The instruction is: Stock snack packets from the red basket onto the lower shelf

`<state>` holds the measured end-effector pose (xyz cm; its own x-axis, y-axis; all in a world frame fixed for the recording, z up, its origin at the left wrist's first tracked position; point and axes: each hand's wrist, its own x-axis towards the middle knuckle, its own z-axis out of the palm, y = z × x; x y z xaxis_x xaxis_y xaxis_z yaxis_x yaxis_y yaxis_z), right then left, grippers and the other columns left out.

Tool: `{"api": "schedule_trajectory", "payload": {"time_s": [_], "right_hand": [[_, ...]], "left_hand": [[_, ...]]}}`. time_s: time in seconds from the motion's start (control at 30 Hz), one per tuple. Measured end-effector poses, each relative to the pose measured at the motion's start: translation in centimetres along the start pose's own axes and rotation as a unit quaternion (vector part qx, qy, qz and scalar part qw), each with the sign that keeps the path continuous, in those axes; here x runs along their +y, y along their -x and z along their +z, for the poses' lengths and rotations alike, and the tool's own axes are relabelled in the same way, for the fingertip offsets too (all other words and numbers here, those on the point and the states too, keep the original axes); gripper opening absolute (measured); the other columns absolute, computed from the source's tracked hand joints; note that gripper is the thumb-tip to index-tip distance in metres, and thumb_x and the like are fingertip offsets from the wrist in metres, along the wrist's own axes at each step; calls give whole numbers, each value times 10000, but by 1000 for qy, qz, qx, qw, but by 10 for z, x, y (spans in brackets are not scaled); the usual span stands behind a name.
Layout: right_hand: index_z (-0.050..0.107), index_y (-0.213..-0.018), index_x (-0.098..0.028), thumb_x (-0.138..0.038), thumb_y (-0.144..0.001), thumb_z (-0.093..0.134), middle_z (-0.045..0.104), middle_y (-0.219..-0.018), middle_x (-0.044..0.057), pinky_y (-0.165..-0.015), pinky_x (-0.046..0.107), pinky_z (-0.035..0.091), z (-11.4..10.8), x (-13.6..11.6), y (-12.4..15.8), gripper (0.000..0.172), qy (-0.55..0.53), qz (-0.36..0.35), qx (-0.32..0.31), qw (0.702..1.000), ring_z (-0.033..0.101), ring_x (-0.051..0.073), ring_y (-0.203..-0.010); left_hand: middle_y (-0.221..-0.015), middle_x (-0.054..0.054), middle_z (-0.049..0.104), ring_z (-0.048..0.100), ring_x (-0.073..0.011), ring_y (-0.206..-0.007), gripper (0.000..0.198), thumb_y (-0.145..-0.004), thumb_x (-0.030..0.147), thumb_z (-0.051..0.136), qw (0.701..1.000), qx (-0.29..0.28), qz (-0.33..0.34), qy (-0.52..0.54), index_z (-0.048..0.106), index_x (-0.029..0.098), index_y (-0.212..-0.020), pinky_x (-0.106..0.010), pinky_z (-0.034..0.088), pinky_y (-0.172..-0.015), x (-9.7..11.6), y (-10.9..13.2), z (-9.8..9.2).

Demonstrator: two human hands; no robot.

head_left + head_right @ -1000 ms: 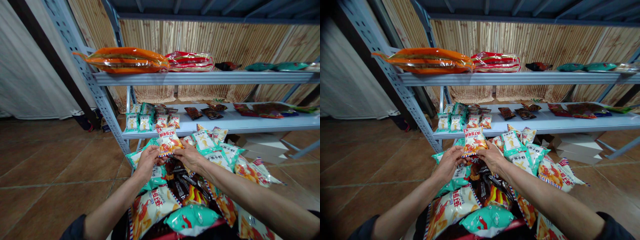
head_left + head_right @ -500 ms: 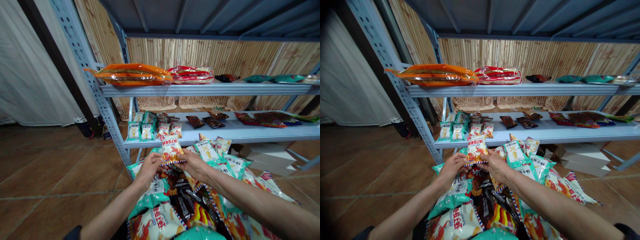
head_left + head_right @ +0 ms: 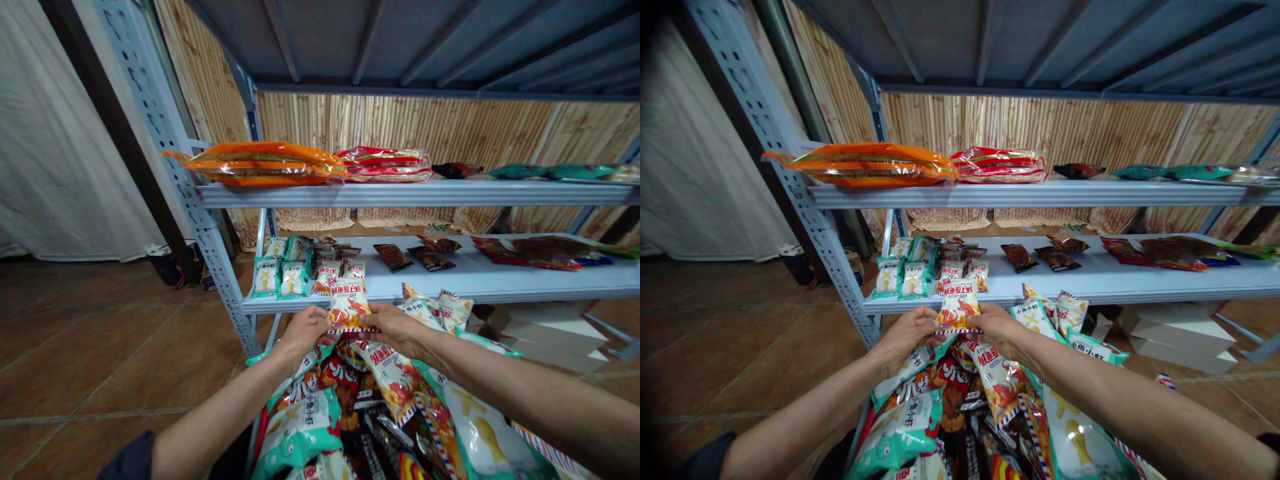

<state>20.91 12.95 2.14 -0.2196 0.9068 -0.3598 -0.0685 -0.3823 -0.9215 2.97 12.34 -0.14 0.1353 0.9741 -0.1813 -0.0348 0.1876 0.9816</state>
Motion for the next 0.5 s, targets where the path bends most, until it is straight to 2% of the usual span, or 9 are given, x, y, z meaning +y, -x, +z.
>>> {"api": "schedule_trajectory", "payload": {"time_s": [0.3,0.5], "right_hand": [[563,-805,-139,-44,-682,539,639,-793,46,-649,236,495,-3,-6,-20,157,0,6,12,1000,567,113,-700],[556,-812,-141,-20,-706,515,626,-797,42,-616,215,494,-6,-8,-36,166,-12,4,12,1000,574,108,-708]], "left_hand": [[-662,-8,624,633,-132,-566,144,-725,115,580,1000,9,-26,13,447,164,-748,-238,496,-575,6,-18,2],[-660,-14,618,634,-138,-562,192,-694,144,642,999,13,-21,28,463,162,-761,-250,508,-577,3,-32,1]]}}
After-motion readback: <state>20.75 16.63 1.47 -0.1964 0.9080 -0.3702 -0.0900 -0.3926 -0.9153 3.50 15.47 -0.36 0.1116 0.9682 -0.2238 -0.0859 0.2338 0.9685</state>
